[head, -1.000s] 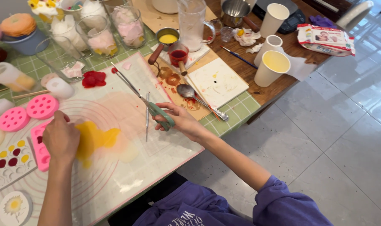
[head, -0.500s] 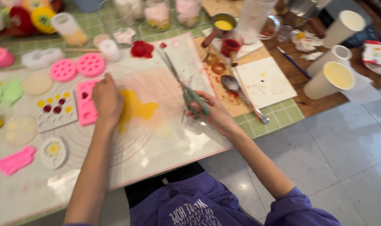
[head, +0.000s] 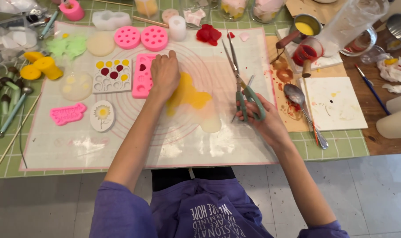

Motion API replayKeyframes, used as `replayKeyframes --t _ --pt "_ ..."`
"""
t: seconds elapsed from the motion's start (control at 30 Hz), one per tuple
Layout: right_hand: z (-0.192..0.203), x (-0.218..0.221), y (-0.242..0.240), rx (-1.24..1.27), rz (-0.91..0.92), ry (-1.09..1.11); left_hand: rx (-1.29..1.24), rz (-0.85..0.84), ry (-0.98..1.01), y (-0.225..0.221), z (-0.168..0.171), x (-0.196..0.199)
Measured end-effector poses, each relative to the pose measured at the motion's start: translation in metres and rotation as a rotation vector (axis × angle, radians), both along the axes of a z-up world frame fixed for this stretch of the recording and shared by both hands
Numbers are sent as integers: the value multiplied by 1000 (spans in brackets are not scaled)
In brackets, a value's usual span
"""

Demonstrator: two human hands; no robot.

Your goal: Trimming a piece of yellow wax with scissors to refine its shape.

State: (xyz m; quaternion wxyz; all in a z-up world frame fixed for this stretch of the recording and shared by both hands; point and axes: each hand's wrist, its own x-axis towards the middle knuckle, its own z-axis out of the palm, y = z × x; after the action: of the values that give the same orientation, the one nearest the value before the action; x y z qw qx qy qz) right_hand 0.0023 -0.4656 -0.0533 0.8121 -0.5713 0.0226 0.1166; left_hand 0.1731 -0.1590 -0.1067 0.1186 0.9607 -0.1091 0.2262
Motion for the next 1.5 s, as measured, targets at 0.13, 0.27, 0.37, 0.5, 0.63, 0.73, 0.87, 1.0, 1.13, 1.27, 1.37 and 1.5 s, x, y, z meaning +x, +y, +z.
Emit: replayKeyframes --t 0.13,0.27,0.37,0.5,0.63,0.73,0.87,1.0,1.13,1.27,1.37,1.5 --pt "1 1 -5 3 11 -10 -10 -11 115 3 10 5" --pt "0 2 -8 2 -7 1 -50 -21 257 9 15 12" --pt "1 2 -9 0 -7 5 -102 -30 318 14 16 19" --pt "-2 3 -10 -3 -7 17 -137 -40 367 16 22 20" --pt "-1 3 -10 8 3 14 -124 -46 376 20 19 28" --pt "1 1 -11 -8 -9 13 -155 -72 390 23 16 32" --pt "-3 1 -14 8 -11 7 -246 -122 499 28 29 28" --pt "0 1 -12 5 -8 12 -313 -166 732 34 28 36" --pt "-1 2 -11 11 -2 18 -315 -211 742 38 28 37" --pt "-1 2 -10 -9 -1 18 -331 -243 719 39 29 36" --pt "0 2 -9 -12 5 16 -335 -244 706 40 27 35" --pt "-1 2 -12 40 18 -2 -344 -273 669 42 19 41"
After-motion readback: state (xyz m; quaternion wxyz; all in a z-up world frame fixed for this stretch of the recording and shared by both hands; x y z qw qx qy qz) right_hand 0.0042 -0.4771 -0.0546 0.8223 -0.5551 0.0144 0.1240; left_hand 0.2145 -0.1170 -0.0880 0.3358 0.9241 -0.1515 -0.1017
